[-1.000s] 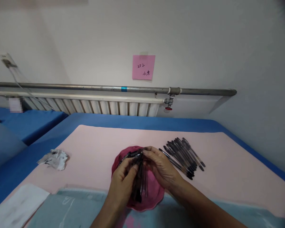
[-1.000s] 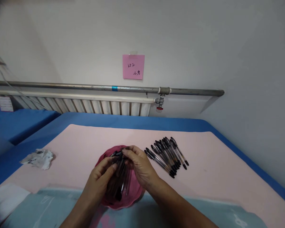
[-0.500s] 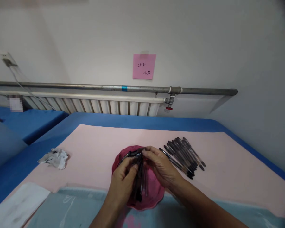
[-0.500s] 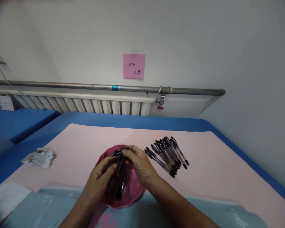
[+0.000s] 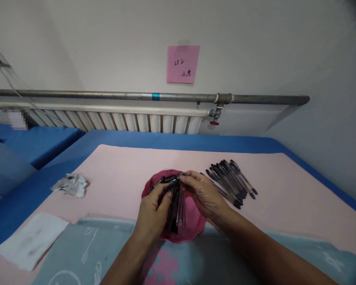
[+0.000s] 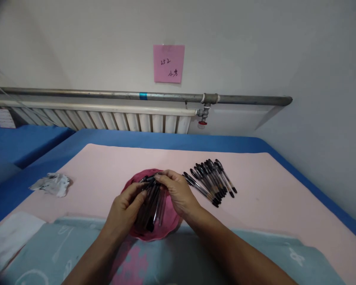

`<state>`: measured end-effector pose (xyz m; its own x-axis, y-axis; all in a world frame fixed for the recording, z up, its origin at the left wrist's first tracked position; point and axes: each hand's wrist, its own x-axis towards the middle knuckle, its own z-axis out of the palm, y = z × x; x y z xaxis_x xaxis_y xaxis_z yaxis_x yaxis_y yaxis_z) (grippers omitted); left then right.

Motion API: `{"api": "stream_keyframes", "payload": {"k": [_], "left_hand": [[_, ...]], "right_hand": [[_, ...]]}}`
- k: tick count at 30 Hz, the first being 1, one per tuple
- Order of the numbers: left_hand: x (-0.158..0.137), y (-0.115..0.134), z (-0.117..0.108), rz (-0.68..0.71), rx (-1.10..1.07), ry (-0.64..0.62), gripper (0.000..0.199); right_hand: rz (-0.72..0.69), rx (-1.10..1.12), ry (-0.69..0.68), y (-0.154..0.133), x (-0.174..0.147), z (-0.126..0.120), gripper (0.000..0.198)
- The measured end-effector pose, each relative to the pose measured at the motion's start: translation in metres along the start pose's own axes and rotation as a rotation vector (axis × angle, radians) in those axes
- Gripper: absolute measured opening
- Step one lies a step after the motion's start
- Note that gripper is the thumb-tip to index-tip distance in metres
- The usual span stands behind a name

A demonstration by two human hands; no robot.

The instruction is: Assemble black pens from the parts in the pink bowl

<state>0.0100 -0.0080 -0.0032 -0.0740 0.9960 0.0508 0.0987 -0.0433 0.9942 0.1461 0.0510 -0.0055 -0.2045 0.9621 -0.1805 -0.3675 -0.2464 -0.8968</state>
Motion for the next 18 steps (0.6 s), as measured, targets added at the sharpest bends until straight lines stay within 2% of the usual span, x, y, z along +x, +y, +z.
{"api": "stream_keyframes", "payload": {"k": [3,5,8,11,14,18], "left_hand": [[-0.001,0.002,-0.001,0.084,0.104,0.055,0.023],[0.0,0.003,-0.001,0.09,0.109,0.062,0.023],[0.002,0.001,-0.006,0.03,0.063,0.046,0.022],[0.007,-0.003,-0.015,-0.029,-0.009,0.097,0.02],[0.013,-0.006,-0.024,-0.091,-0.071,0.144,0.019],[0.016,-0.007,-0.03,-0.107,-0.098,0.131,0.022]], "right_hand": [[-0.019,-0.019,0.015,0.001,-0.001,0.0,0.018],[-0.031,-0.037,0.015,0.001,-0.002,0.0,0.018],[-0.032,-0.095,-0.027,-0.002,0.0,-0.001,0.018],[-0.091,-0.202,-0.063,-0.007,0.002,-0.005,0.015],[-0.25,-0.493,-0.126,-0.009,0.0,-0.006,0.01],[-0.533,-1.045,-0.431,-0.004,-0.009,-0.001,0.022]]}}
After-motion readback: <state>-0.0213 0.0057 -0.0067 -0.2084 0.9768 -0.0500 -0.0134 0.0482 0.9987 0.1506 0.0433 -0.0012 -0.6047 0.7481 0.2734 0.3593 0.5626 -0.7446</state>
